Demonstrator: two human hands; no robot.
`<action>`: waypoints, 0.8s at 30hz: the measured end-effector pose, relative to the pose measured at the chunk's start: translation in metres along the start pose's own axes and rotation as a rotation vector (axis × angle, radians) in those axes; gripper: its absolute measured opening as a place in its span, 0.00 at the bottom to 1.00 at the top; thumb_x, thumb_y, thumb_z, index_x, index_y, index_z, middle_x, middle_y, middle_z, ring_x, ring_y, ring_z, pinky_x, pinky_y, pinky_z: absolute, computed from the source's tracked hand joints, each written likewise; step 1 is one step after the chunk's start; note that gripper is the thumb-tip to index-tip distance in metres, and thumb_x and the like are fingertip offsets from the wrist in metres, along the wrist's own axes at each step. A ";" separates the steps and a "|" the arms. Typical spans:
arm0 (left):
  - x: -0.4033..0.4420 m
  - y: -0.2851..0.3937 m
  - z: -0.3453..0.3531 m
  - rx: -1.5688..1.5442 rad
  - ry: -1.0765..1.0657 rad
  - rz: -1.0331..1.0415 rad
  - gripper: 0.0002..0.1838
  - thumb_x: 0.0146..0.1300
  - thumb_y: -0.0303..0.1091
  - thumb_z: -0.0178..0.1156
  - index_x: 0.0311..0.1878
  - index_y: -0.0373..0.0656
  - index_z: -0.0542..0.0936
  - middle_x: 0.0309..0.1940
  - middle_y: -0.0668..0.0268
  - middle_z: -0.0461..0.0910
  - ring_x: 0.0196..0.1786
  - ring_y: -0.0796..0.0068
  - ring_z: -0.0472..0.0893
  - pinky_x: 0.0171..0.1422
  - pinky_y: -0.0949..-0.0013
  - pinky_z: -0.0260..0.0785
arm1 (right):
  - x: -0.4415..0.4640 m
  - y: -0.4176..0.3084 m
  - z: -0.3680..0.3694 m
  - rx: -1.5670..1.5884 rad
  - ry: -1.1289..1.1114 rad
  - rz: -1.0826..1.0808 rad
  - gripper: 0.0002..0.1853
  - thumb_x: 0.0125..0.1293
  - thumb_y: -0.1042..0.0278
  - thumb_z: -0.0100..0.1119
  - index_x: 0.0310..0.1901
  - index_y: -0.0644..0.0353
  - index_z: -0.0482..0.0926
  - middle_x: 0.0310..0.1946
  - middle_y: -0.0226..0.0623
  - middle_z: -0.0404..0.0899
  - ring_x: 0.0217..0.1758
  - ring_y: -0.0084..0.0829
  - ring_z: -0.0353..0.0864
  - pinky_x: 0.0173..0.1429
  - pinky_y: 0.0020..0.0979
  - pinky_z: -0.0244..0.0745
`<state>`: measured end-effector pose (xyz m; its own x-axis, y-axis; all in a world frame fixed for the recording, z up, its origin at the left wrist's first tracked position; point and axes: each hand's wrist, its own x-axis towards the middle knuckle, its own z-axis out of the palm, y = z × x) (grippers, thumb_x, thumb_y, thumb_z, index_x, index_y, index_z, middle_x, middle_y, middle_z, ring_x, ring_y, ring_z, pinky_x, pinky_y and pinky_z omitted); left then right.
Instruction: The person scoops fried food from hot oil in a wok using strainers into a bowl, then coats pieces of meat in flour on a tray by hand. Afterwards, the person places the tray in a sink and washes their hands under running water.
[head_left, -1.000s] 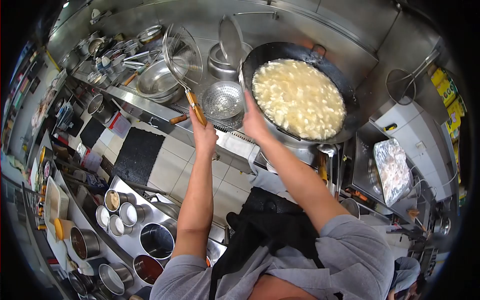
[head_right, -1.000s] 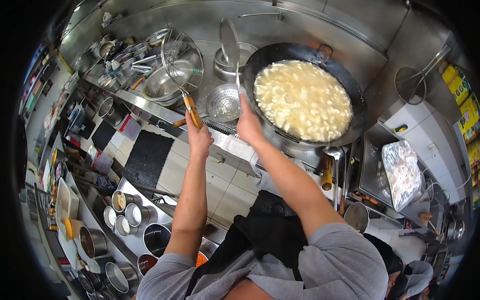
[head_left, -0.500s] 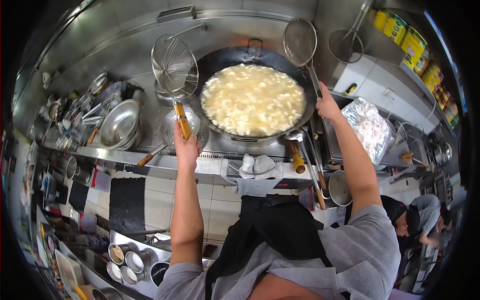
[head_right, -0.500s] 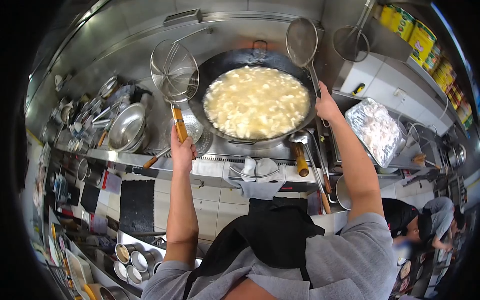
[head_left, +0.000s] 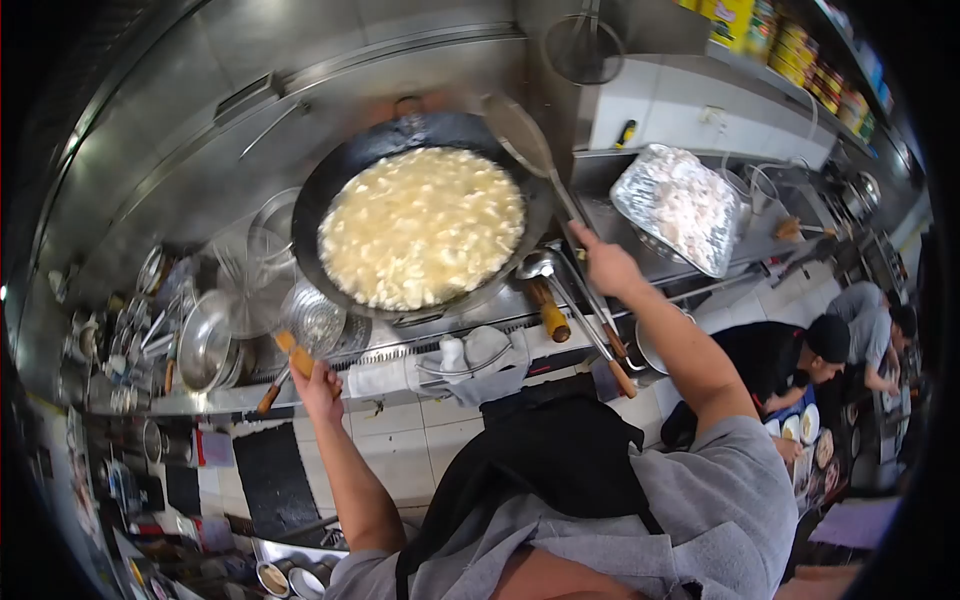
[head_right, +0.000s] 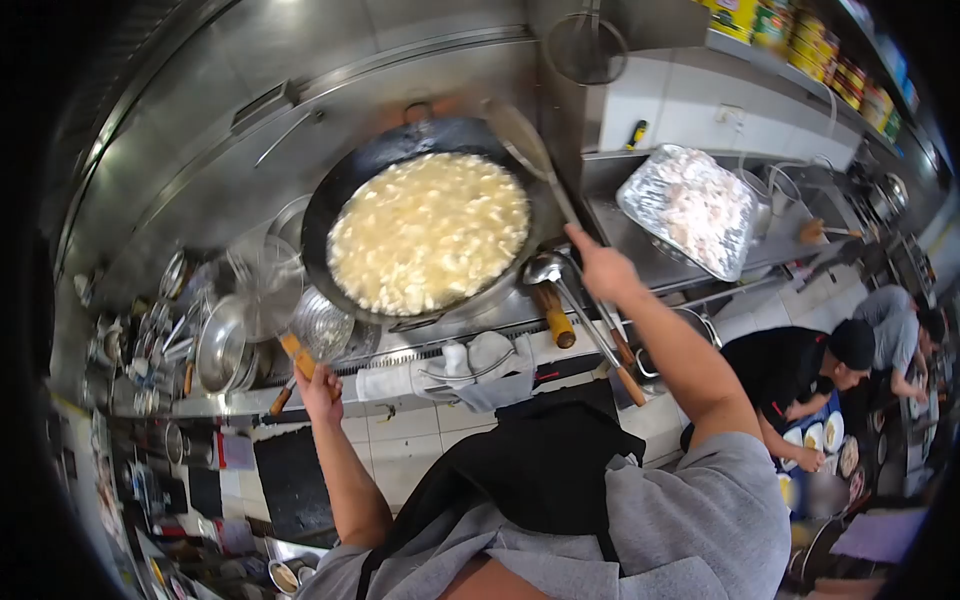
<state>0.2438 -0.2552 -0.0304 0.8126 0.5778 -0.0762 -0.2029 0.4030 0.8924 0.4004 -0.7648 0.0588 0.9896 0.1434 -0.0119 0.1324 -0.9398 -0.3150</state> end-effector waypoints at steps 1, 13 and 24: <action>0.008 -0.017 -0.018 0.027 0.009 -0.029 0.27 0.66 0.23 0.53 0.65 0.56 0.60 0.28 0.71 0.69 0.24 0.81 0.66 0.24 0.75 0.61 | -0.011 -0.012 0.004 -0.040 -0.039 0.030 0.43 0.60 0.74 0.50 0.75 0.33 0.45 0.39 0.58 0.81 0.44 0.55 0.82 0.49 0.51 0.75; 0.059 -0.181 -0.029 0.285 -0.042 -0.234 0.04 0.63 0.29 0.55 0.39 0.46 0.71 0.22 0.73 0.65 0.22 0.79 0.66 0.26 0.74 0.60 | -0.039 -0.053 0.079 -0.096 -0.097 -0.169 0.42 0.65 0.58 0.57 0.76 0.37 0.45 0.57 0.62 0.67 0.46 0.56 0.81 0.46 0.50 0.78; -0.147 -0.294 0.126 0.779 -0.528 -0.327 0.09 0.61 0.28 0.55 0.44 0.43 0.72 0.23 0.70 0.68 0.24 0.77 0.70 0.27 0.73 0.64 | -0.316 0.197 0.165 0.480 -0.402 0.291 0.39 0.65 0.53 0.56 0.74 0.50 0.49 0.49 0.60 0.77 0.52 0.53 0.79 0.55 0.45 0.72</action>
<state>0.2534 -0.5479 -0.2254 0.9419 0.0554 -0.3313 0.3356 -0.2013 0.9203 0.1047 -0.9439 -0.1556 0.8710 0.0971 -0.4815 -0.2669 -0.7293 -0.6300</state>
